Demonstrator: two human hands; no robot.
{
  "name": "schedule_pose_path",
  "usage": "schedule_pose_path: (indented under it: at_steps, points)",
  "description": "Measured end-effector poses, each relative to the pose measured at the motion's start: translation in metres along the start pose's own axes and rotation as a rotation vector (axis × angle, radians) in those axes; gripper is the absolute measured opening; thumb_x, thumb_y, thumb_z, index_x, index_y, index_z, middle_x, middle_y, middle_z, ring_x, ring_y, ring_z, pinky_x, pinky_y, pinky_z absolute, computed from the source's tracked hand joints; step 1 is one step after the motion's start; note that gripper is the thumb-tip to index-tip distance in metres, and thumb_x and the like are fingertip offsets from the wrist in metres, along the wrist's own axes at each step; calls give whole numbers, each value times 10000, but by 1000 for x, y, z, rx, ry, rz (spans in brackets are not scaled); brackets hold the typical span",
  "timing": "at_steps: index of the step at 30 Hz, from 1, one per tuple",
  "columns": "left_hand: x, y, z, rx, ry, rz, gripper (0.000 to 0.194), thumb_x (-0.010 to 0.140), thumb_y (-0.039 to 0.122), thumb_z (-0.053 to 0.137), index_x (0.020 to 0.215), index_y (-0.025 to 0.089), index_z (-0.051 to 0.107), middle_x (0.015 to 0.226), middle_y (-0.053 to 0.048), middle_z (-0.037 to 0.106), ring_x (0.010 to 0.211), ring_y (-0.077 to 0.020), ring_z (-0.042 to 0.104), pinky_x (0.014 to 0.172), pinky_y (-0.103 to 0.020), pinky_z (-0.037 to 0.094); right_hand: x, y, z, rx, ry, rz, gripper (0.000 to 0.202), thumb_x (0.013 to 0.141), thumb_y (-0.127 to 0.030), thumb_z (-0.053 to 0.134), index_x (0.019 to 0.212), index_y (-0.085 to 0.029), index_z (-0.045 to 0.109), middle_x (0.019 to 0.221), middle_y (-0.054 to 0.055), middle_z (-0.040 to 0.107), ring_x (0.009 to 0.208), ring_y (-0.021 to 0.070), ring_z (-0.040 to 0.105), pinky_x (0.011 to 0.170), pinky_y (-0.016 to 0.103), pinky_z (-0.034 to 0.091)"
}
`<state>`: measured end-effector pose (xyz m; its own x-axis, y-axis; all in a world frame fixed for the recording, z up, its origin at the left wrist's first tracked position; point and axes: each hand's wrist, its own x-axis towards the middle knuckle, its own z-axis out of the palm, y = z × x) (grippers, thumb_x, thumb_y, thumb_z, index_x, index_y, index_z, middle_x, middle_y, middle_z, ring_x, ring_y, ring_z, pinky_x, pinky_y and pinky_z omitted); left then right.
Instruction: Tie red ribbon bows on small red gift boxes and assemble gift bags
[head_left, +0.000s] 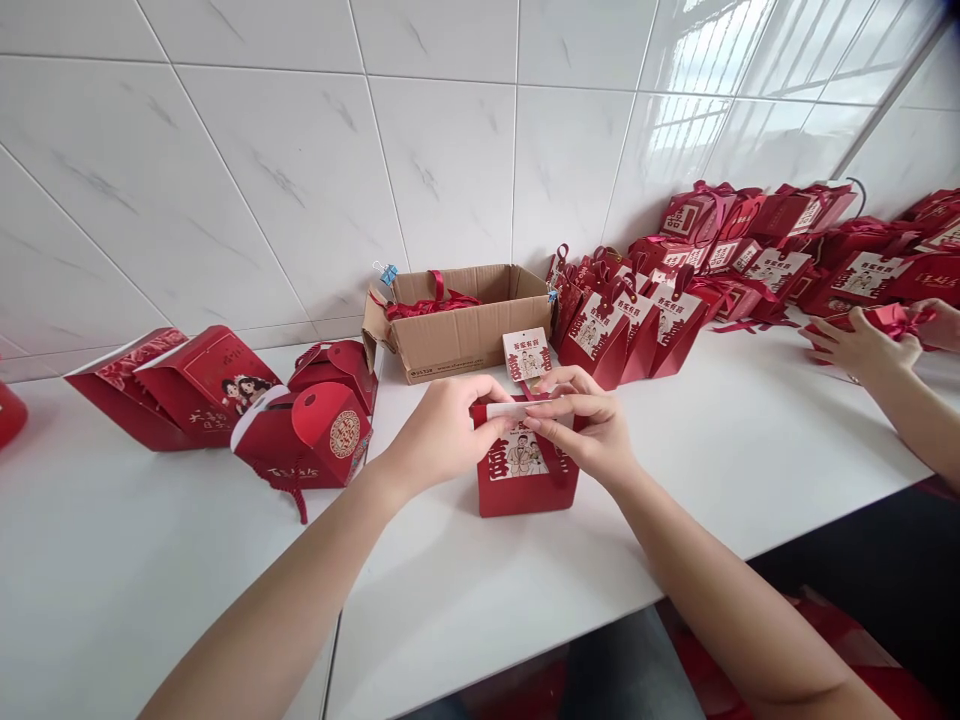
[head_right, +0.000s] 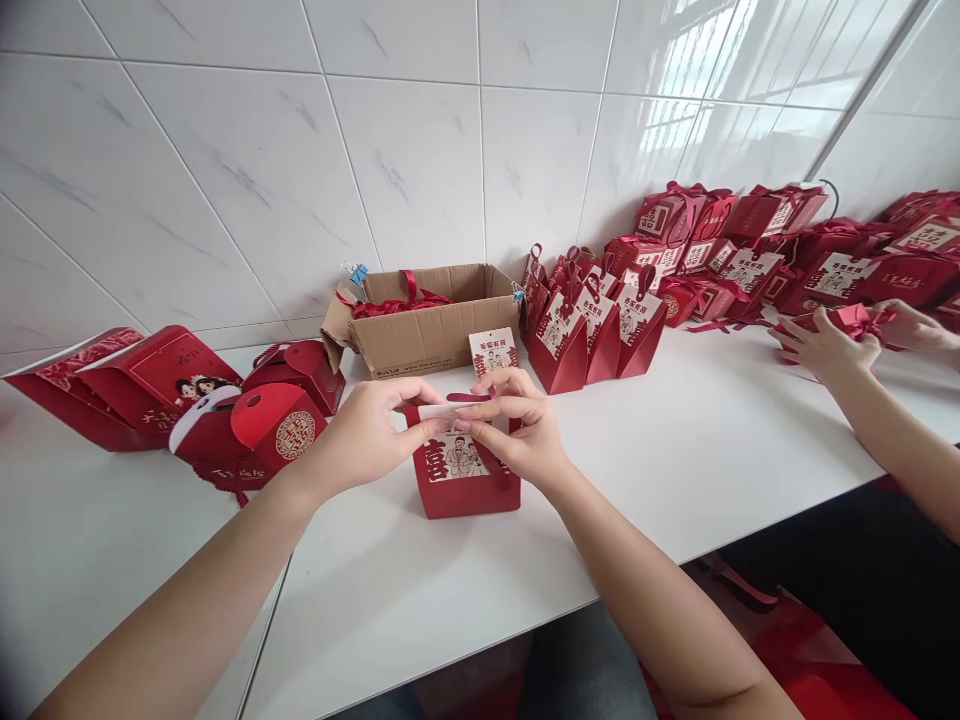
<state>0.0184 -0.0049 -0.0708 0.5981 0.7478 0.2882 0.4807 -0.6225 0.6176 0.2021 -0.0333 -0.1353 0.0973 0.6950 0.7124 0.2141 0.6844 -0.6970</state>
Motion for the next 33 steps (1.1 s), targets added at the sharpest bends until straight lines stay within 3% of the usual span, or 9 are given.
schedule_pose_path:
  at_steps: [5, 8, 10, 15, 18, 20, 24, 29, 33]
  points:
    - [0, 1, -1, -11, -6, -5, 174, 822, 343, 579, 809, 193, 667, 793, -22, 687, 644, -146, 559, 533, -249, 387, 1, -4, 3, -49, 58, 87, 547, 700, -303, 771, 1201, -277, 554, 907, 30, 639, 892, 196, 612, 790, 363, 511]
    - [-2, 3, -1, 19, -1, 6, 161, 835, 346, 562, 822, 201, 633, 804, -13, 670, 674, -150, 567, 557, -254, 399, 1, -6, 4, -42, 29, 293, 346, 668, -398, 781, 885, -205, 594, 719, -4, 612, 666, 152, 587, 603, 283, 484]
    - [-4, 6, 1, 94, -3, 22, 157, 818, 363, 582, 848, 208, 582, 818, -4, 648, 689, -157, 571, 567, -263, 399, 0, -7, 5, -41, 40, 378, 366, 643, -441, 786, 678, -185, 527, 605, -28, 549, 544, 112, 512, 496, 242, 411]
    - [-6, 13, 21, 309, 86, 26, 392, 691, 475, 685, 816, 207, 428, 842, -3, 594, 630, -157, 536, 510, -266, 344, -1, -8, 6, 20, 57, 406, 405, 614, -435, 804, 616, -180, 489, 549, -40, 501, 517, 102, 477, 474, 232, 380]
    - [-6, 14, 32, 378, 197, 5, 324, 753, 420, 630, 800, 207, 392, 841, -19, 577, 681, -172, 554, 506, -260, 330, 0, -7, 6, 33, 48, 401, 392, 621, -421, 802, 615, -178, 496, 567, -35, 504, 529, 103, 478, 481, 233, 378]
    - [-5, 14, 31, 381, 171, -12, 261, 778, 356, 608, 806, 207, 395, 859, -23, 579, 695, -171, 560, 503, -255, 331, 0, -6, 6, 37, 45, 382, 376, 633, -412, 796, 622, -176, 503, 588, -31, 512, 544, 103, 479, 492, 233, 375]
    - [-8, 18, 9, 343, -4, -21, 142, 806, 276, 561, 852, 211, 443, 889, -9, 603, 667, -155, 561, 508, -254, 348, 0, -4, 6, 72, 14, 348, 358, 643, -391, 794, 633, -177, 507, 617, -29, 533, 563, 98, 479, 508, 229, 373]
    - [-15, 16, -30, 370, -101, -136, 185, 845, 413, 509, 848, 230, 536, 873, -10, 653, 696, -183, 597, 509, -260, 374, 0, -3, 7, 100, 20, 329, 372, 652, -382, 791, 619, -187, 476, 587, -37, 543, 561, 107, 509, 532, 239, 400]
    - [-19, 14, -54, 337, -181, -212, 299, 852, 478, 487, 728, 235, 609, 615, 11, 610, 496, -152, 520, 424, -257, 321, -1, -2, 7, 82, 31, 296, 367, 655, -361, 792, 621, -193, 468, 600, -29, 571, 593, 125, 552, 563, 254, 433]
